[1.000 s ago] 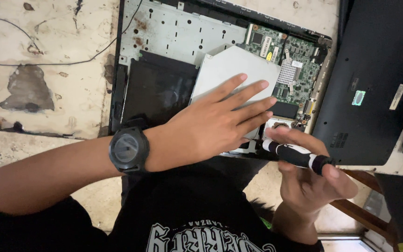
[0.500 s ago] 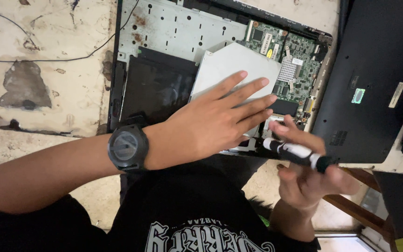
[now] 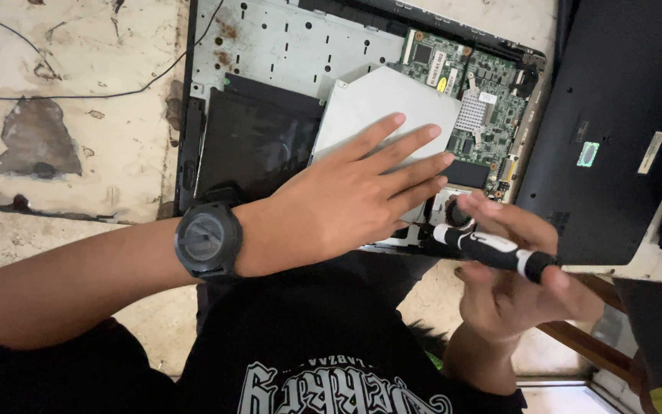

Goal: Securing an optical drive into a laptop chassis using a screwdriver.

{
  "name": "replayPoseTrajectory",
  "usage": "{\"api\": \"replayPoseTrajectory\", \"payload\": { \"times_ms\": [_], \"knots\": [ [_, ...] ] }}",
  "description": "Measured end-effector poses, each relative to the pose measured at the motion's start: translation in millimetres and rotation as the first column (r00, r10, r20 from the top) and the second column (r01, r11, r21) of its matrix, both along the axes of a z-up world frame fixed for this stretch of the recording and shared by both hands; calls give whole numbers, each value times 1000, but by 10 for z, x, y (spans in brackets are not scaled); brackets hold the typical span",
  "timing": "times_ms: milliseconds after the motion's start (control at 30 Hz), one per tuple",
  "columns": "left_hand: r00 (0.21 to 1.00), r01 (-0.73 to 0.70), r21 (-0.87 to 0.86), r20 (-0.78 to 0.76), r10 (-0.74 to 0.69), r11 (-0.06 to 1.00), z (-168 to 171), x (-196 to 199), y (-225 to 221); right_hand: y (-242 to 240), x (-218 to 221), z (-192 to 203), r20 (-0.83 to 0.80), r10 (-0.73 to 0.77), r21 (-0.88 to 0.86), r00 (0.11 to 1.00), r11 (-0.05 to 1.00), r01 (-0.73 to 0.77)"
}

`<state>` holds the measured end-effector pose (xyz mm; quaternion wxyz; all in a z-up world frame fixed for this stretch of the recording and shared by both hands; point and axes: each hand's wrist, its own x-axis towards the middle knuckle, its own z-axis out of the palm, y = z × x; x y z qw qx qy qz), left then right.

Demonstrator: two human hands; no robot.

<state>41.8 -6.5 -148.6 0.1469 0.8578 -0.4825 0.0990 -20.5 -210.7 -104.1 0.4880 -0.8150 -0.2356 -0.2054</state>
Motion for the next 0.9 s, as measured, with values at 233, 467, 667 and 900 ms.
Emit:
{"api": "replayPoseTrajectory", "payload": {
  "times_ms": [233,467,667,900],
  "knots": [
    [1000,7,24,-21,-6,1000,-14,1,-2,-103,-58,-113,3,4,59,1000,998,-4],
    [999,21,40,-39,-20,999,-13,6,3,-126,-19,-75,-50,88,-88,995,992,-92],
    [999,20,-1,-38,-20,1000,-15,1,-2,-156,-51,-179,-98,169,86,981,983,-161],
    [1000,16,3,-19,-16,1000,-10,-1,2,-25,4,-26,-17,165,68,986,984,-163]
  ]
}}
